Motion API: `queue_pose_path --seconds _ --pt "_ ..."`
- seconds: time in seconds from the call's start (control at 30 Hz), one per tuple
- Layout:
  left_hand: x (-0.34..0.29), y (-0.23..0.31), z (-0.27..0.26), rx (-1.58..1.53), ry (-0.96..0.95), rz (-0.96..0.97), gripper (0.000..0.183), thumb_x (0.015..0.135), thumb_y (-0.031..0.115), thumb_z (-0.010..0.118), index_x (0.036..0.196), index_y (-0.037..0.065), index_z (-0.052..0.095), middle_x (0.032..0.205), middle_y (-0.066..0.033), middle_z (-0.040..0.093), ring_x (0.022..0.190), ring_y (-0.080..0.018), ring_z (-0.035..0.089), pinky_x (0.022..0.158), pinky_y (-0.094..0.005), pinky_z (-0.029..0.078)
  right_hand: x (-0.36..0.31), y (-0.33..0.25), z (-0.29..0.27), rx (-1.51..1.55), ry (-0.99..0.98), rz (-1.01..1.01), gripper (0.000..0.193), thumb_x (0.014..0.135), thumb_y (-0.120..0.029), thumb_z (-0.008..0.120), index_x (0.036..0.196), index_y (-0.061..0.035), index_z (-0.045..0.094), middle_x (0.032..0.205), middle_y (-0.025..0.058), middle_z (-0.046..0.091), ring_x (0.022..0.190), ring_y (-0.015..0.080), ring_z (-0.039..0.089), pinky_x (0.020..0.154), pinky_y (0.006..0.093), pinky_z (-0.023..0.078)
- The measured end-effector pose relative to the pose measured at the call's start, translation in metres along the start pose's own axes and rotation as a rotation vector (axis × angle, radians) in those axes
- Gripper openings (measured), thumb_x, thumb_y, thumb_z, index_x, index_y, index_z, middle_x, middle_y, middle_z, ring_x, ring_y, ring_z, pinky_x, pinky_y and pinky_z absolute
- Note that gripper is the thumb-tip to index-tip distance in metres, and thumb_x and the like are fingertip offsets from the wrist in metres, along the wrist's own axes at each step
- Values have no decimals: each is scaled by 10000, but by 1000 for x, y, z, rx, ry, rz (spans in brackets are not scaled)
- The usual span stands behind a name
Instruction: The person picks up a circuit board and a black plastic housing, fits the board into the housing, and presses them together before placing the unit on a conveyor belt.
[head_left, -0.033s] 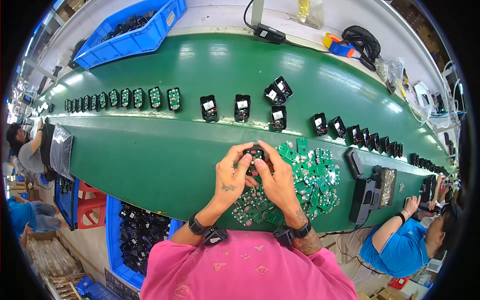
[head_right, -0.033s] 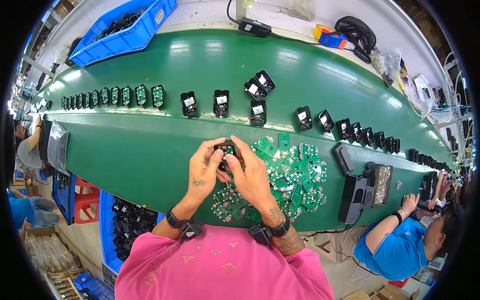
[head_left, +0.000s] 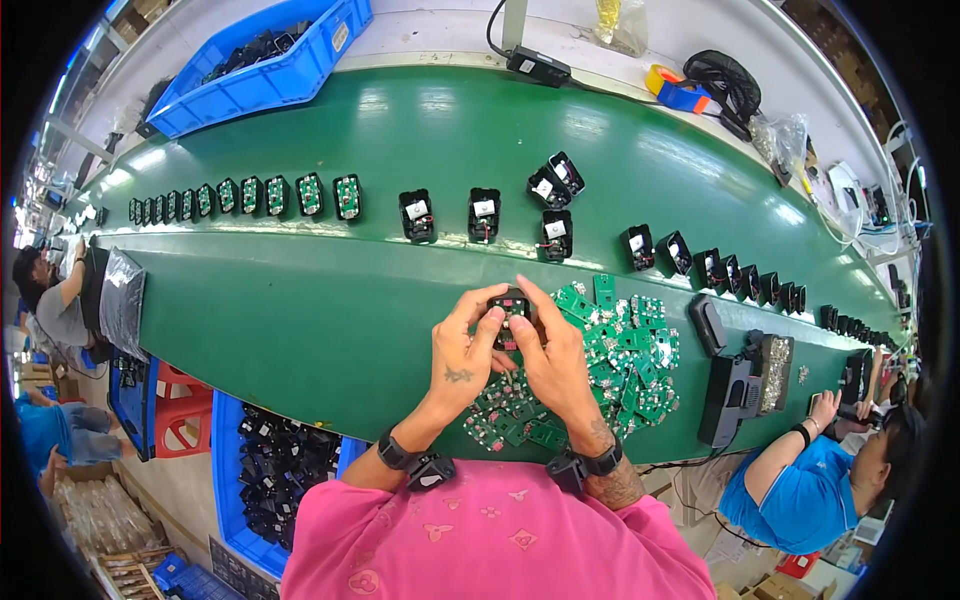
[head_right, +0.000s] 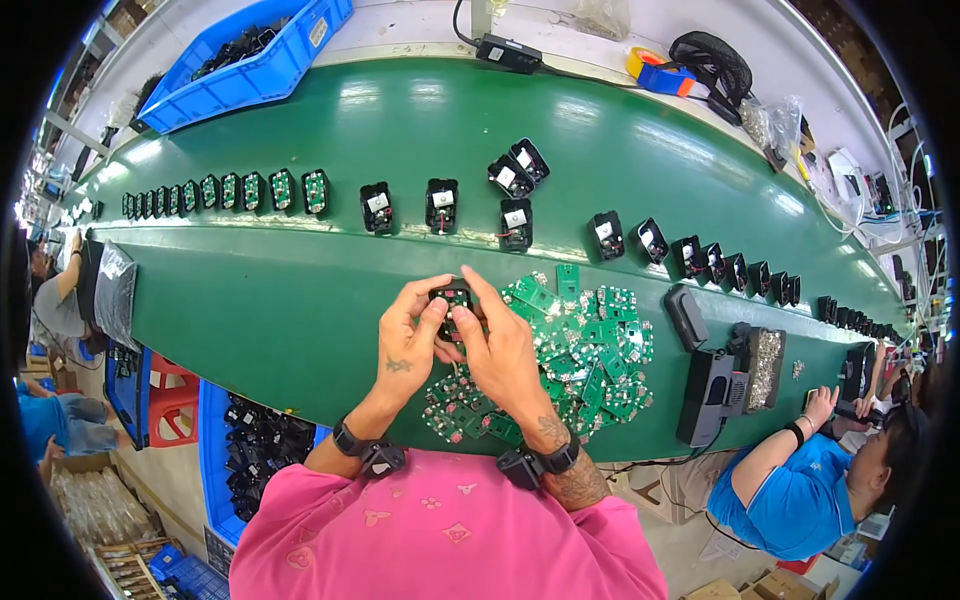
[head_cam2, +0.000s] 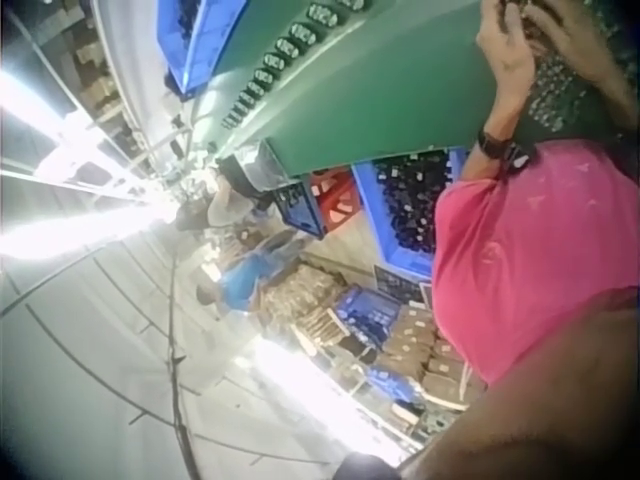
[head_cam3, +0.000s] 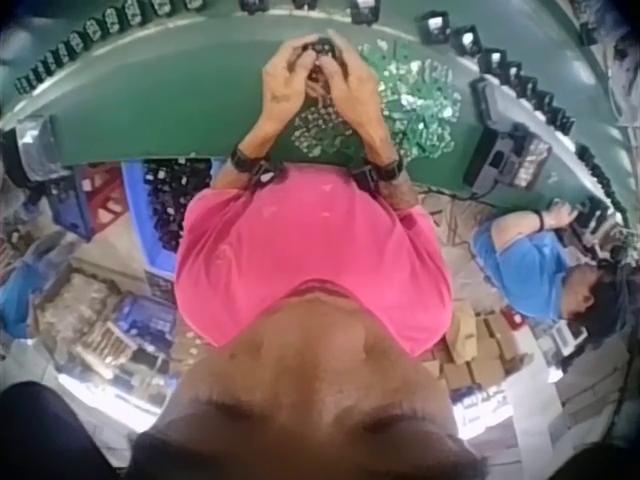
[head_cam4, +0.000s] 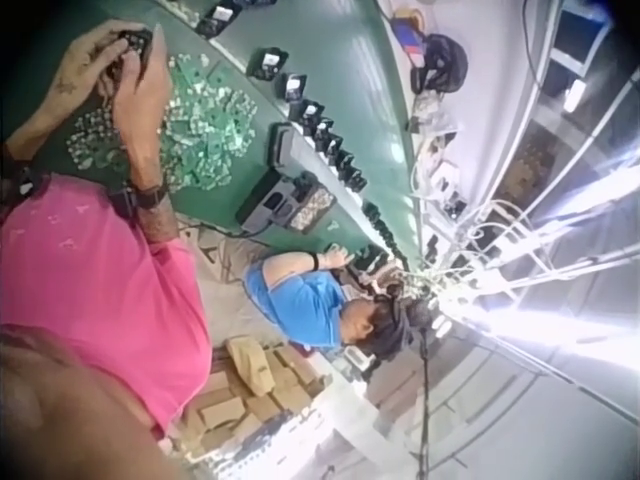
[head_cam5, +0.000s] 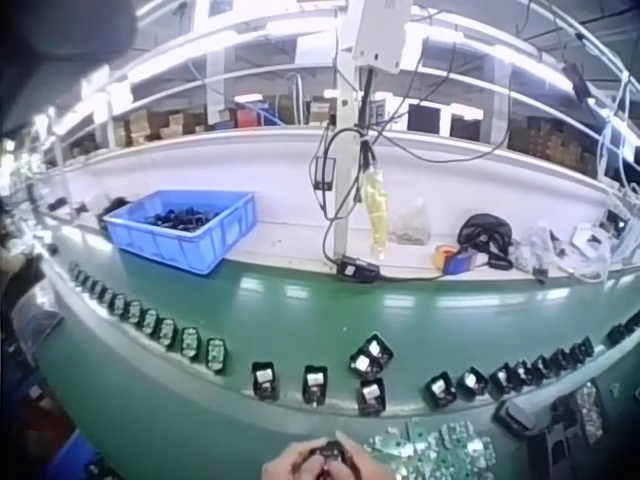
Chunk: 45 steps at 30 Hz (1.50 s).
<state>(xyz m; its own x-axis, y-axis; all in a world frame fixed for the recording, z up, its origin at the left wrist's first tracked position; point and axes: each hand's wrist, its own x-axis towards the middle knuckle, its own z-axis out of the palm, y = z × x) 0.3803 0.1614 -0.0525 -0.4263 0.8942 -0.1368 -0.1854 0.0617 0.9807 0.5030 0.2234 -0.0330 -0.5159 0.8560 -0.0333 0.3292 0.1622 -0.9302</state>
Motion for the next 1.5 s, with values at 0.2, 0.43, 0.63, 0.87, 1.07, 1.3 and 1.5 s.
queue_pose_path --seconds 0.2,0.43,0.63,0.87,1.07,1.3,1.5 --pt "3 -13 6 127 107 183 258 1011 140 558 1226 7 602 944 -123 694 519 -113 611 429 -255 475 9 29 19 136 75 -195 348 973 -54 535 1318 -31 572 1198 202 628 974 262 666 799 359 548" --pt "12 -1 -3 133 127 182 276 1016 151 541 1244 2 587 970 -130 691 519 -117 600 474 -271 483 21 7 22 183 50 -131 348 975 -37 516 1320 -22 555 1083 177 653 930 284 662 795 360 537" --pt "5 -15 0 473 316 957 236 1025 140 518 1229 37 575 1096 -216 657 740 -293 685 622 -340 546 7 8 19 96 91 -607 449 921 40 544 1362 -34 505 1041 187 625 856 351 616 751 388 521" --pt "2 -8 4 507 307 990 221 1003 94 527 1210 34 576 1064 -228 667 802 -311 698 638 -359 561 6 7 21 60 194 -685 395 924 15 568 1314 -40 539 1039 169 634 818 290 612 722 376 517" --pt "22 2 -11 -276 113 -259 196 1059 229 430 1041 48 502 793 -107 644 395 -158 495 360 -273 406 22 0 -5 201 -160 96 431 997 -137 566 1414 -40 517 798 26 630 701 92 605 597 256 484" --pt "28 -6 -21 -445 48 -438 229 1062 275 407 1011 65 484 804 -117 645 446 -159 536 368 -268 422 16 -1 -12 264 -230 131 580 957 -118 630 1498 -69 429 707 -30 563 631 47 523 555 219 414" --pt "16 -5 -9 285 184 179 195 1038 165 489 1125 3 555 786 -64 637 576 -87 561 461 -236 440 20 -11 -8 78 -258 69 847 836 -47 686 1575 -109 275 672 -9 533 610 63 457 573 245 395"
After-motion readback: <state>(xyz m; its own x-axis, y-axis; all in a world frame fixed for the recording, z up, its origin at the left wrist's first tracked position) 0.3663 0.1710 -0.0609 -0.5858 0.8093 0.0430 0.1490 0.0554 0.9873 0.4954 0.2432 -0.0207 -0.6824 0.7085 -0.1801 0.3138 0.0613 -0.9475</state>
